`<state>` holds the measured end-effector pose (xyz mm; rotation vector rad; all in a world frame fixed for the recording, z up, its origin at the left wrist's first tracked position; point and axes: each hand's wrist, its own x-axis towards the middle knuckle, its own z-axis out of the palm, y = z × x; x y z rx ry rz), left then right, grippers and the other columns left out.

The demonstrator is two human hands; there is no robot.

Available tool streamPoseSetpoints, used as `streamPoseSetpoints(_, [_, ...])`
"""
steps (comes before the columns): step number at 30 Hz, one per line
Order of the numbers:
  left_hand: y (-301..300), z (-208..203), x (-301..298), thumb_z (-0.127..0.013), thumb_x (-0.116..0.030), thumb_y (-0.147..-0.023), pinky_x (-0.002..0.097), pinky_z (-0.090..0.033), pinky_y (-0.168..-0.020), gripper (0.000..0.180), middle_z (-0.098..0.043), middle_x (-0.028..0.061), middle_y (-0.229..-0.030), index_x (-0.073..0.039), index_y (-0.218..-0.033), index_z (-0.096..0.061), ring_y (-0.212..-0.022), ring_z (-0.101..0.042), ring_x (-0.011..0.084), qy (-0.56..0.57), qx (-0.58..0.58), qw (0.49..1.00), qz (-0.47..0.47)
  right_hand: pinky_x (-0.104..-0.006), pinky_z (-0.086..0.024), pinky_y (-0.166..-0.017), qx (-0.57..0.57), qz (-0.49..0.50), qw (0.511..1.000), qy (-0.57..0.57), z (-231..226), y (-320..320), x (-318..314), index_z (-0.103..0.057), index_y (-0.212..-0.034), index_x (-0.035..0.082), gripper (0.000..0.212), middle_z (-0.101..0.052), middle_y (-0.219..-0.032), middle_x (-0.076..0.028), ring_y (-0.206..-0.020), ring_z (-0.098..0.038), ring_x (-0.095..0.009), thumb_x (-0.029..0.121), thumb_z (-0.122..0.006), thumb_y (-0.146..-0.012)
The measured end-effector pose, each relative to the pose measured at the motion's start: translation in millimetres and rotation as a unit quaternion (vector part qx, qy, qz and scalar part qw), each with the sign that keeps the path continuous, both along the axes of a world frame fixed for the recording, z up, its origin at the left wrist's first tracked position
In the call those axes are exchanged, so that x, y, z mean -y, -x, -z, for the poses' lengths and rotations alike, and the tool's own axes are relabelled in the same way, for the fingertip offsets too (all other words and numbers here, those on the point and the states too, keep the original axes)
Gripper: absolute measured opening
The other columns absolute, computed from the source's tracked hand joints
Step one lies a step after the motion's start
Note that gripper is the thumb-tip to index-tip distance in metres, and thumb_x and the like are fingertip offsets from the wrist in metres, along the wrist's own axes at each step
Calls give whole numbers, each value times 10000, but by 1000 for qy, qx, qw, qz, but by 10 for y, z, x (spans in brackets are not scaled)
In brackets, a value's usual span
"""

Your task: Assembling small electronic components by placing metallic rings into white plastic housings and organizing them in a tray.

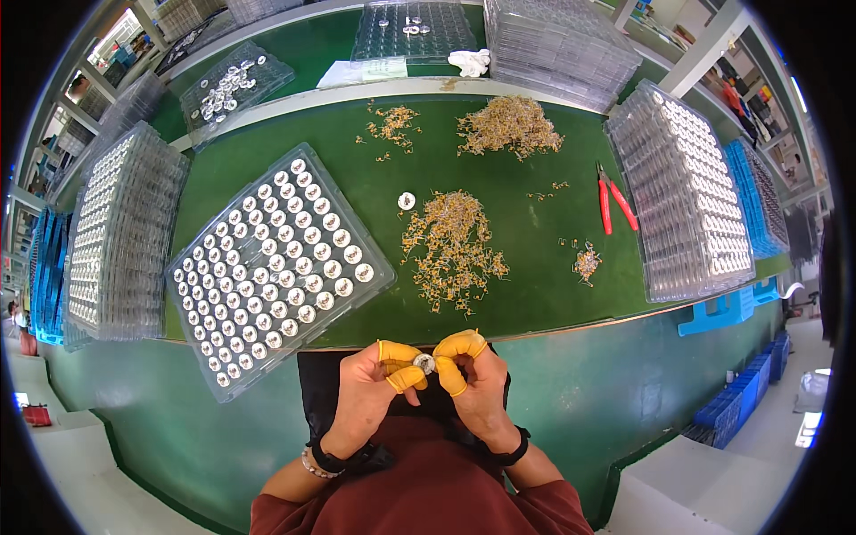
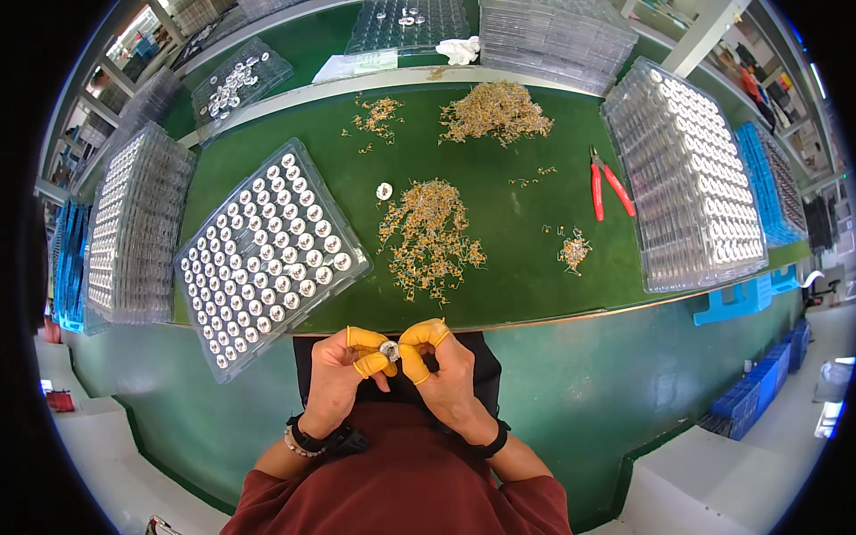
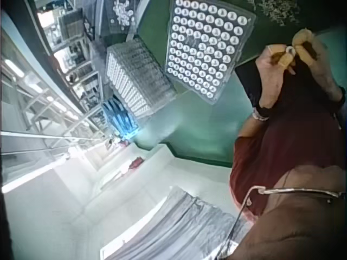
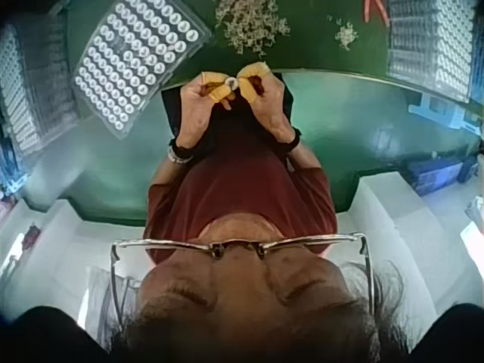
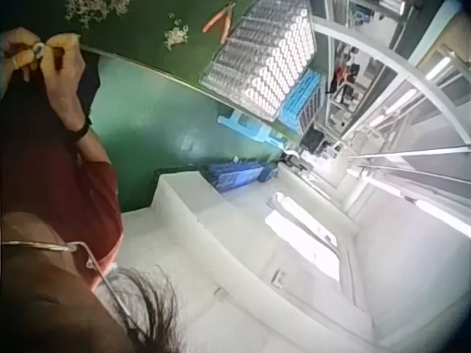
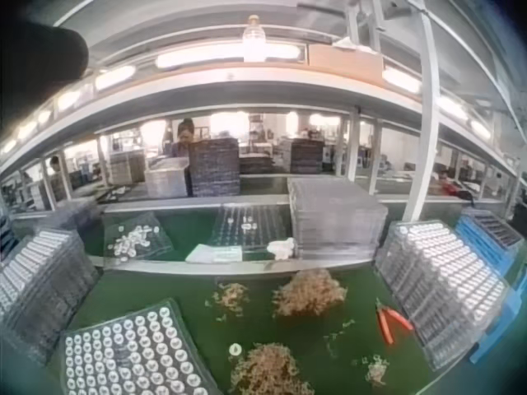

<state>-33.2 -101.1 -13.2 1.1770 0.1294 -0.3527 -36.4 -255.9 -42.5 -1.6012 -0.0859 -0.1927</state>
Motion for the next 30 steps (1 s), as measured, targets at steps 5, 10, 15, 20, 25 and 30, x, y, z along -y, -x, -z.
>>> streamPoseSetpoints(5, [-2, 8, -3, -643, -8, -871, 245, -542, -520, 117, -673, 104, -872, 37, -977, -623, -707, -650, 144, -10, 8, 1000, 2, -249, -472, -589, 13, 2, 1000, 18, -10, -2, 3, -571, -909, 19, 160, -615, -824, -60, -644, -574, -133, -29, -679, -801])
streamPoseSetpoints(10, [8, 24, 12, -639, 4, -870, 239, -529, -539, 107, -664, 99, -879, 35, -972, -627, -708, -632, 133, -18, 14, 1000, -8, -321, -508, -616, 177, 11, 964, 197, -117, -61, 28, -571, -919, 13, 198, -614, -866, -109, -705, -607, -263, -42, -685, -766])
streamPoseSetpoints(15, [26, 76, -7, -651, 5, -869, 220, -486, -554, 116, -635, 60, -909, 36, -980, -639, -689, -578, 95, -71, 55, 996, -3, -314, -514, -665, 177, -31, 962, 206, -90, -55, 58, -562, -931, 22, 226, -630, -912, -138, -779, -634, -280, -33, -708, -768])
streamPoseSetpoints(20, [73, 65, 52, -657, 10, -867, 228, -511, -616, 185, -626, 52, -959, 36, -1047, -624, -771, -605, 113, -191, 174, 966, 5, -302, -508, -742, 87, -20, 995, 43, 61, 38, 24, -546, -971, 23, 235, -629, -951, -128, -835, -627, -224, -55, -690, -802])
streamPoseSetpoints(25, [143, 214, 59, -628, 28, -881, 256, -549, -628, 227, -658, 87, -964, 40, -1105, -603, -834, -634, 140, -27, 39, 998, -35, -293, -500, -709, 115, -14, 985, 129, -22, 25, 16, -582, -971, 34, 227, -632, -913, -107, -779, -617, -216, -23, -710, -793])
streamPoseSetpoints(30, [57, 185, -34, -564, 21, -918, 270, -561, -604, 212, -656, 103, -976, 42, -1125, -601, -832, -650, 169, -5, 37, 997, -65, -379, -495, -641, 83, 49, 964, 249, -142, -85, 226, -605, -939, 20, 232, -621, -873, -127, -752, -595, -309, -16, -729, -746])
